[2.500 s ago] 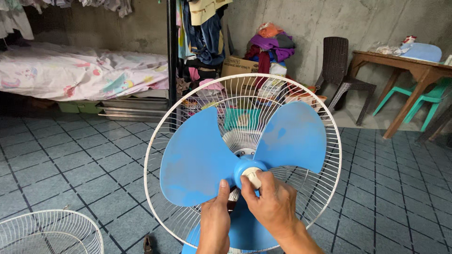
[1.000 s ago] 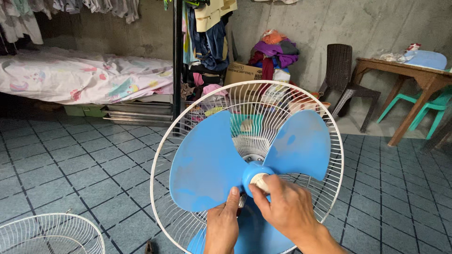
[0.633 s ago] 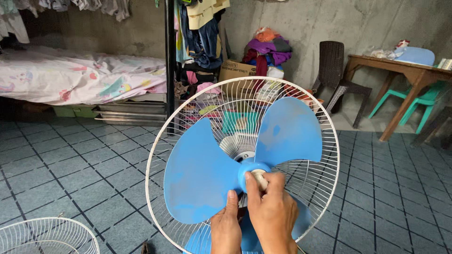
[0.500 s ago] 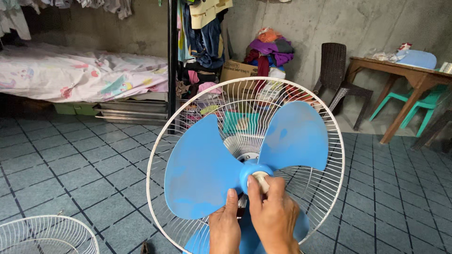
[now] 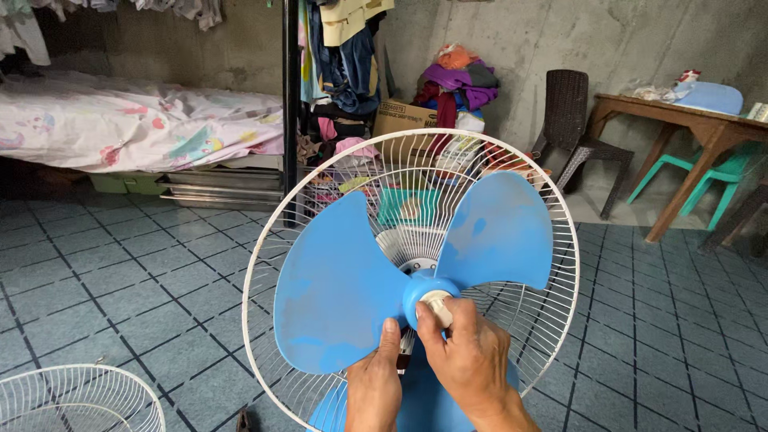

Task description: The person assembles a blue pedestal fan by attaching the fan blades to the motor hub, securing them with a central cap, and then attaching the front and rear wire cages. The person aligns and fastens each component by hand.

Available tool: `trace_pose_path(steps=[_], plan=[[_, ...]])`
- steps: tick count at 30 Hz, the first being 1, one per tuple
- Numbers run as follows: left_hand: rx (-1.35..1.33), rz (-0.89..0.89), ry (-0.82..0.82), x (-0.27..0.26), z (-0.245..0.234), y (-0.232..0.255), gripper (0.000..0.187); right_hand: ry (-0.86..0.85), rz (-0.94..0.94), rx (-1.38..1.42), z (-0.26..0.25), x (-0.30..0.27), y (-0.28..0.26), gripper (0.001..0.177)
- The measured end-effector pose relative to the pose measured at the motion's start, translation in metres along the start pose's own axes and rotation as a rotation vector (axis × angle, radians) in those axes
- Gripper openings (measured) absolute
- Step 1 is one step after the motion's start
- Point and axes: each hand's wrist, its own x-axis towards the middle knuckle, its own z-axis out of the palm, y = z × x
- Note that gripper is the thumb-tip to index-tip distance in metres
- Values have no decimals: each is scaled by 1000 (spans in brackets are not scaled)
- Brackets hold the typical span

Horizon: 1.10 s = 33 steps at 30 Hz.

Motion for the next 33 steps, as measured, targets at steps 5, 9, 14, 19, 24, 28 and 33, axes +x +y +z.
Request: trace_pose_path(steps=[5,9,14,19,24,28,33], plan=[[17,-78,26,0,0,4,39,-7,-12,24,-1,1,1,31],[25,-66,27,-1,0,4,40,-5,-20,24,-2,1,1,31],[32,-49,5,0,-3,3,38,-5,-33,23,-5,0,1,31],[13,-55,6,2,-5,0,38,-2,-63,30,-5,1,2,30],[82,-59,3,4,-6,1,42,11,-5,43,-3,1,1,30],[127,-109,-7,2,-8,5,43,118,38,39,2,-2,-4,31],[99,-126,-19,-7,-7,11,43,120,105,74,-2,-6,-8,30]])
